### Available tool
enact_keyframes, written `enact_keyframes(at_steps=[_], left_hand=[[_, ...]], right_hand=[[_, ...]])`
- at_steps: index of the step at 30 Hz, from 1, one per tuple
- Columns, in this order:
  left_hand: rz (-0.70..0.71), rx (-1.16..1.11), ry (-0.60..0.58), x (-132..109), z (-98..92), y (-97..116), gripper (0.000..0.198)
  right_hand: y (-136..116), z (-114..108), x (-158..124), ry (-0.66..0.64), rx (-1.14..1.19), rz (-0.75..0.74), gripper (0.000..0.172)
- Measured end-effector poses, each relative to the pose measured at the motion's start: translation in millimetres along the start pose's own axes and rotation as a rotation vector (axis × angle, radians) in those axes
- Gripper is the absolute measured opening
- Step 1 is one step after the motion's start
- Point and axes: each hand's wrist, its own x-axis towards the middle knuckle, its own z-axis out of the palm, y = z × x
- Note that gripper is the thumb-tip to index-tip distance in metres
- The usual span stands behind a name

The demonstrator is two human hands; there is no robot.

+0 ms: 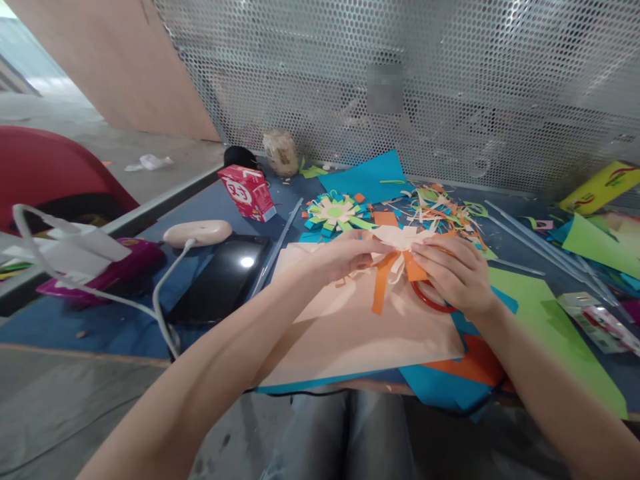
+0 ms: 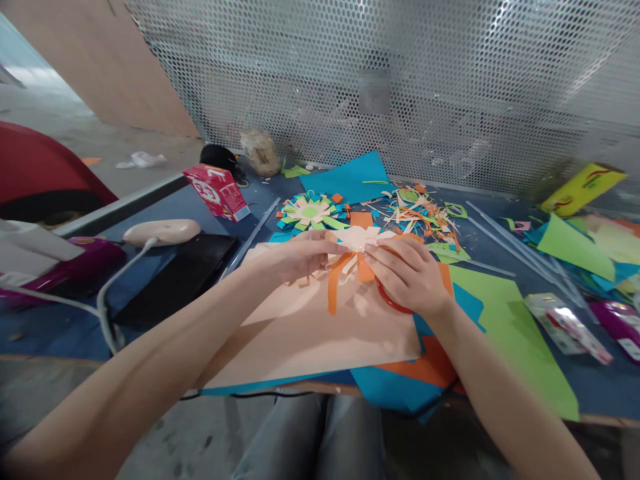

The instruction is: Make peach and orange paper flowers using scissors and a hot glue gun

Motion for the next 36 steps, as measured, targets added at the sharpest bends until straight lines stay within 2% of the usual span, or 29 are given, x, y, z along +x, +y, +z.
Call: enact_keyframes(at_steps=[6, 10, 15, 17, 20, 23, 27, 29, 31, 33, 35, 36], left_hand=[[-0.093, -0.018, 0.012, -8, 9.6, 7, 0.019], [-0.090, -0.015, 0.026, -8, 8.4, 6, 0.013], [-0.081, 0.029, 0.011, -7, 8.1, 5, 0.020], [-0.051, 0.029, 0.002, -7, 8.1, 5, 0.024], [-0.028, 0.071, 0.003, -6, 7.0, 4, 0.028], [-0.034, 0.107, 0.016, -5, 6.2, 2, 0.028], [-0.005, 0.082, 0.033, -5, 5.7, 2, 0.028], [0.020, 0.034, 0.044, -4, 4.2, 3, 0.031], [0.005, -0.022, 0.010, -2, 1.3, 4, 0.035], [-0.027, -0.038, 0.005, 0, -2.2, 7, 0.041], [0.029, 0.027, 0.108, 1, -5.1, 10, 0.043], [0.117, 0.087, 0.195, 1, -6.2, 11, 0.041]], right_hand=[[-1, 0, 1, 0.002, -0.125, -0.114, 0.026], [-3, -1, 4, -0.015, -0.199, -0.143, 0.021], [-4, -2, 6, -0.030, -0.159, -0.168, 0.021], [-4, -3, 7, -0.042, -0.071, -0.138, 0.024], [-5, -4, 8, -0.112, 0.050, -0.014, 0.023], [-6, -4, 9, -0.171, 0.047, 0.029, 0.021], [-4, -2, 8, -0.060, -0.076, -0.120, 0.023], [-2, 1, 6, 0.014, -0.081, -0.140, 0.029], [-2, 3, 5, 0.077, -0.049, -0.100, 0.031], [-2, 3, 5, 0.147, 0.007, 0.034, 0.027], [-2, 3, 8, 0.232, 0.087, 0.279, 0.020], [-2, 2, 10, 0.275, 0.131, 0.416, 0.016]])
